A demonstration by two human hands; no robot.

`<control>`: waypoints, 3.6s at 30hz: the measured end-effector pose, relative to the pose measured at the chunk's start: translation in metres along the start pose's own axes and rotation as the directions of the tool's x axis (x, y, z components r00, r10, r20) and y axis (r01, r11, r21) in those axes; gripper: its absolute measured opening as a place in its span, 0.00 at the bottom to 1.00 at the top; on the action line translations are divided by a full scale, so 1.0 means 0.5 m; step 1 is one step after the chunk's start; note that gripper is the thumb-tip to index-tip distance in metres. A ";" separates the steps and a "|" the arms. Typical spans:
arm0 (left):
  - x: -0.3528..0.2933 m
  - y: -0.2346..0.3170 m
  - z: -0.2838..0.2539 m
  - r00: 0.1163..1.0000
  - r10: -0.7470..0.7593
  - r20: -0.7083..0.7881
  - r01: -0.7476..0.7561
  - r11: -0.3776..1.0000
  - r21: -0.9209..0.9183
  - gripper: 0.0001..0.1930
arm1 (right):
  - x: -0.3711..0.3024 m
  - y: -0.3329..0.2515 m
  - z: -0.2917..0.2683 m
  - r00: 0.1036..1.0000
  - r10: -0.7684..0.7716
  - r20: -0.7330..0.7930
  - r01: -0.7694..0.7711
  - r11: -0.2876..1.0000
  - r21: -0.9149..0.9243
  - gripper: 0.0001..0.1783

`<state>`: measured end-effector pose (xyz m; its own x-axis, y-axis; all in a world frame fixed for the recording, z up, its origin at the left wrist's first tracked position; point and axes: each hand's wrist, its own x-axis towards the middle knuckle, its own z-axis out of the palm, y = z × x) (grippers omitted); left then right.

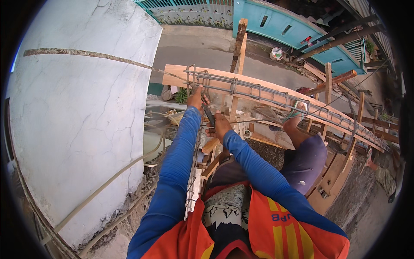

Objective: The person is assembling a rebar cage on scaffolding at a construction site. They use pliers to bend and secure wire ties around intersecting steel bars, forming a grid structure.

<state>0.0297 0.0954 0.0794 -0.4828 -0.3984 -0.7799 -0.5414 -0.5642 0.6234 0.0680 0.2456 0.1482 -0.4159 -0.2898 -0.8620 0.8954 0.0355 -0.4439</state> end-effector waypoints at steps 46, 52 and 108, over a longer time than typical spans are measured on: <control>-0.478 0.169 0.243 0.508 0.803 0.312 -0.861 0.479 0.169 0.17 | -0.379 -0.098 -0.149 0.552 -0.834 0.023 0.834 0.552 -0.001 0.34; -0.461 0.194 0.282 0.224 0.958 0.180 -0.955 0.180 0.235 0.17 | -0.392 -0.125 -0.143 0.584 -0.812 -0.001 0.810 0.583 0.056 0.30; -0.517 0.214 0.227 0.530 0.848 0.014 -0.767 0.486 -0.418 0.14 | -0.522 -0.270 -0.264 -0.122 -0.889 0.440 0.471 -0.442 -0.763 0.17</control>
<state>0.0185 0.2199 0.3541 -0.7248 -0.6790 0.1162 0.3949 -0.2714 0.8777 0.0348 0.4428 0.4009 -0.6756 -0.4174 0.6078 -0.7136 0.5775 -0.3966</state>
